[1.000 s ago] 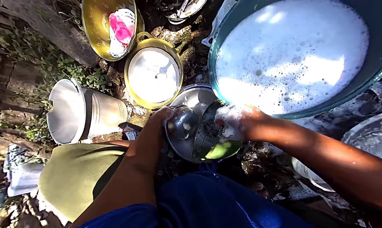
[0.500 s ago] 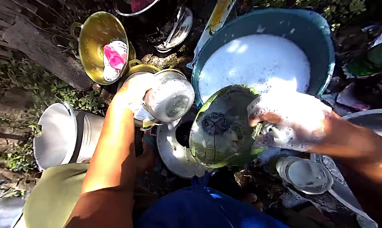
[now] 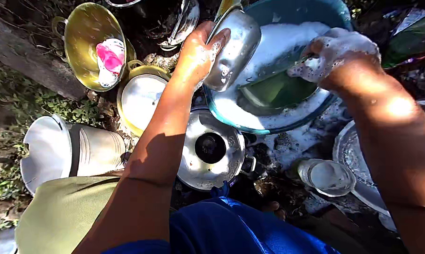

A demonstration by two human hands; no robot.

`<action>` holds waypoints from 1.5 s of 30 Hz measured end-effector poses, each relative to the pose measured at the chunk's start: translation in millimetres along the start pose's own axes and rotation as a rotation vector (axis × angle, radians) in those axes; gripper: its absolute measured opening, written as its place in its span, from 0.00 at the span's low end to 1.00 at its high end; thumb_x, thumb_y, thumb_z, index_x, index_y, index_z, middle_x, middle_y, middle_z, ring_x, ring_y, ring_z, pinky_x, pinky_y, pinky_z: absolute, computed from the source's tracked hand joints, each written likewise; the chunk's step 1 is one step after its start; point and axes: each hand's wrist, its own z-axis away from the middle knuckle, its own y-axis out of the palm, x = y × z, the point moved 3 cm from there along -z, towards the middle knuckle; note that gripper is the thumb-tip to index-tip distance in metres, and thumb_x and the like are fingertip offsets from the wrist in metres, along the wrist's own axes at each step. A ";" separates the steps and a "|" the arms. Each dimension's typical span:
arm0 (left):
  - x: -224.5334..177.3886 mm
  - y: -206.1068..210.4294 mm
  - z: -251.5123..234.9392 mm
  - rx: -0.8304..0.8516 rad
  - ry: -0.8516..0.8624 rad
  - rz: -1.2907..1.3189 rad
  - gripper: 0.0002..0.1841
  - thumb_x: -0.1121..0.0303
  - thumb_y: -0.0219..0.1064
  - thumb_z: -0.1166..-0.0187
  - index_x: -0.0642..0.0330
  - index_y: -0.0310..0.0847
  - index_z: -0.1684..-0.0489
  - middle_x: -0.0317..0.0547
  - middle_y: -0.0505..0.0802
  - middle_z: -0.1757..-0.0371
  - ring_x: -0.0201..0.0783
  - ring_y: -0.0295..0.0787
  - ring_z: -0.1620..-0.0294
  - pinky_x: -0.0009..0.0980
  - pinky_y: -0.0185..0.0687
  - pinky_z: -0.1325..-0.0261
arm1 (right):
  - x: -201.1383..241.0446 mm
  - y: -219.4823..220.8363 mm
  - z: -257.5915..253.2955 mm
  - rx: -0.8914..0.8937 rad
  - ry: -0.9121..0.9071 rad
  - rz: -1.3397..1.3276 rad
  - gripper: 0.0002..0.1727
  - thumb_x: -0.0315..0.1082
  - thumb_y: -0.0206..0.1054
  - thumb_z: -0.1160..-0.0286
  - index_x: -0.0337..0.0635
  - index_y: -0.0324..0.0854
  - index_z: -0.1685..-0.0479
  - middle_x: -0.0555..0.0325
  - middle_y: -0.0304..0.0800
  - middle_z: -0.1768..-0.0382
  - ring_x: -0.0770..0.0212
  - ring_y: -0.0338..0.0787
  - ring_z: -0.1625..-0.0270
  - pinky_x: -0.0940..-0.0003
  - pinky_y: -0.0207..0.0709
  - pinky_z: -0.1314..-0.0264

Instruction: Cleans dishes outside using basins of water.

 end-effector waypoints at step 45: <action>138.3 171.0 1.5 0.126 -0.661 -0.051 0.33 0.46 0.39 0.05 0.63 0.70 0.17 0.67 0.78 0.20 0.59 0.70 0.15 0.57 0.62 0.14 | -47.6 -66.3 43.5 -0.140 0.408 -0.015 0.16 0.41 0.61 0.12 0.41 0.81 0.38 0.33 0.88 0.46 0.27 0.87 0.42 0.23 0.76 0.48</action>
